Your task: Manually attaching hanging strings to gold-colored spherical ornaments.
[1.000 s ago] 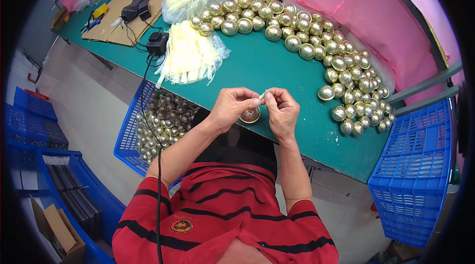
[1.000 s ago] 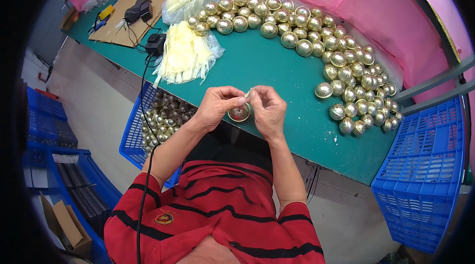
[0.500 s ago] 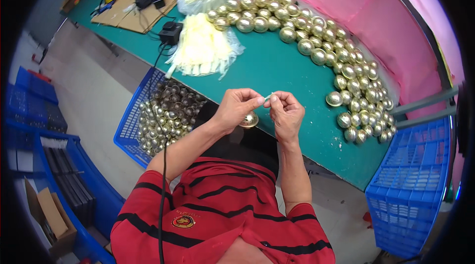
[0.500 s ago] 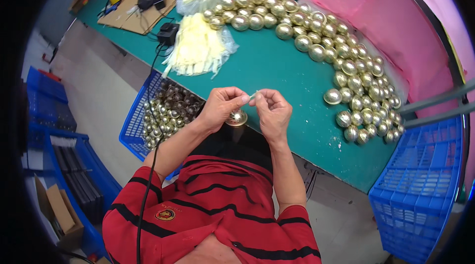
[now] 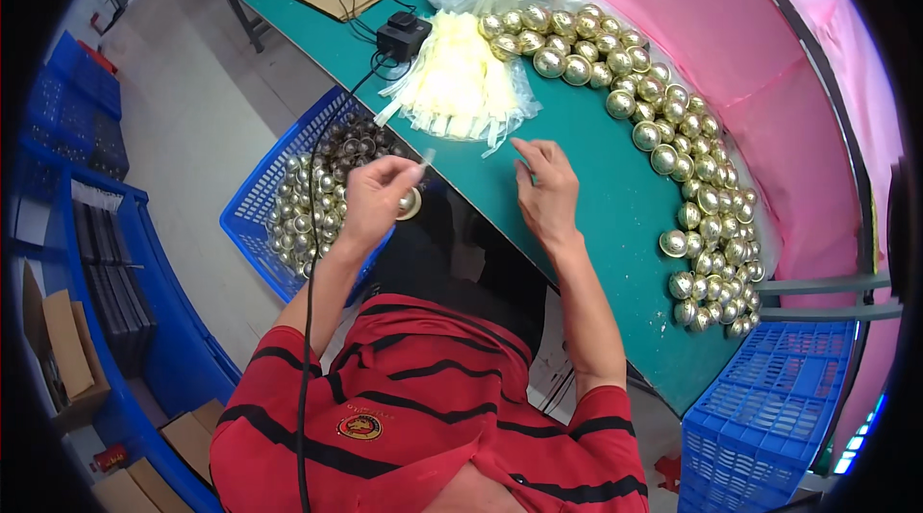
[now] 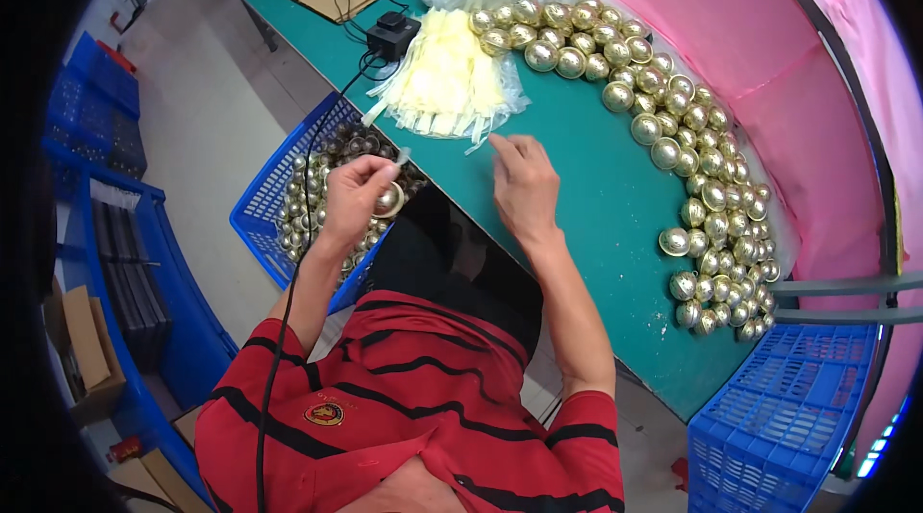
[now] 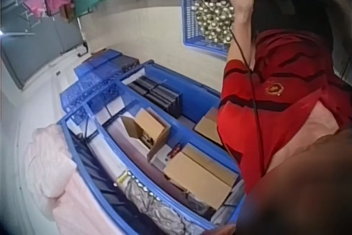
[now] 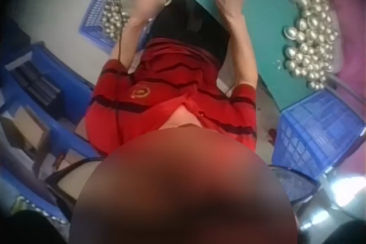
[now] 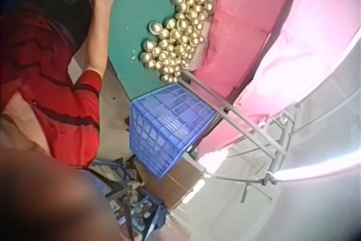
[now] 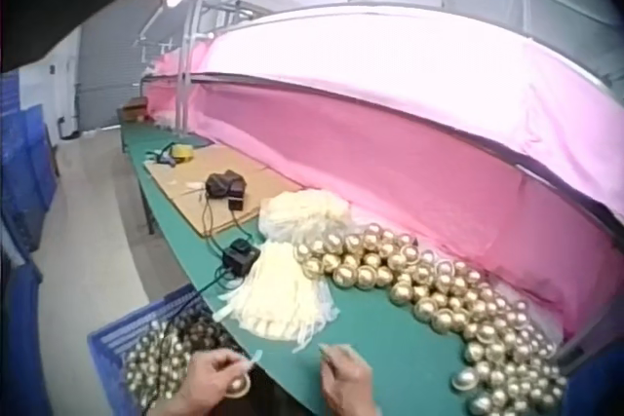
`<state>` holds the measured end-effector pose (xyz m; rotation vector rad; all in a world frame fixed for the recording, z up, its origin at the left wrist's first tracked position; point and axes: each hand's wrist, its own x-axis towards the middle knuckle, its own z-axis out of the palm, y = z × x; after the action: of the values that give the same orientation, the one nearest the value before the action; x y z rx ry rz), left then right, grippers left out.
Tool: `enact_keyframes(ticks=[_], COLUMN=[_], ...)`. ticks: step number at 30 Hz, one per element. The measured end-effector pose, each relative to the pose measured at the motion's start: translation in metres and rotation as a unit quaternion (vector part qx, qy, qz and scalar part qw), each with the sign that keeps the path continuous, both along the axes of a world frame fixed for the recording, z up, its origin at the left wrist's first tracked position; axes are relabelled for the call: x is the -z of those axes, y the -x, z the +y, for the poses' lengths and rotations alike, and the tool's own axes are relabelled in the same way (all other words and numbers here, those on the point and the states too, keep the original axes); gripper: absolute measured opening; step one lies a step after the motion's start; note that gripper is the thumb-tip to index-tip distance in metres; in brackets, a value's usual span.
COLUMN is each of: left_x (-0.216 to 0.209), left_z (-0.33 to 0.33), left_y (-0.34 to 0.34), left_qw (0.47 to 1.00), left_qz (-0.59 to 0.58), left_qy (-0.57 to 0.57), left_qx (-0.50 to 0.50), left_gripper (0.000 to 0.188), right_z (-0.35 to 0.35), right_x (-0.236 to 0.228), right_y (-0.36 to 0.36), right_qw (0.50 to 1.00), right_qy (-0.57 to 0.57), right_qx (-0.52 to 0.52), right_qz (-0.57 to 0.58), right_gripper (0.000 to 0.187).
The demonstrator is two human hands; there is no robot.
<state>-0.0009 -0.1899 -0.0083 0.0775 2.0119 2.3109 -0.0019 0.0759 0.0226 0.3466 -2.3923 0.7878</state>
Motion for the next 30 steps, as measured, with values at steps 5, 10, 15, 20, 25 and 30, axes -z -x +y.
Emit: enact_keyframes(ticks=[5,10,15,20,25,30], left_x=[0.051,0.098,0.061,0.017,-0.012,-0.043], left_z=[-0.06,-0.085,-0.05,0.002,0.044,0.089], left_y=[0.016,0.025,0.01,0.005,0.003,-0.001], left_qw=[0.984,0.947,0.953,0.966,0.975,0.975], left_qz=[0.035,0.088,0.116,0.176,0.193,0.193], left_qy=[0.108,0.232,0.219,0.141,0.104,0.033], left_qx=[-0.138,-0.204,-0.173,-0.123,-0.032,0.107], left_gripper=[0.011,0.016,0.012,0.008,0.011,0.017], right_z=[-0.009,-0.003,-0.001,0.022,0.05,0.034], right_x=[0.013,0.029,0.018,-0.013,-0.027,-0.035], right_y=[0.031,0.045,0.037,0.012,-0.026,-0.059], right_qw=[0.991,0.988,0.997,0.939,0.874,0.848], right_qy=[-0.129,-0.15,0.054,0.322,0.458,0.471], right_qx=[-0.02,-0.035,-0.024,-0.005,-0.06,-0.077], right_qz=[-0.016,-0.022,-0.042,-0.116,-0.152,-0.231], right_gripper=[0.023,0.017,0.01,0.01,0.013,0.014])
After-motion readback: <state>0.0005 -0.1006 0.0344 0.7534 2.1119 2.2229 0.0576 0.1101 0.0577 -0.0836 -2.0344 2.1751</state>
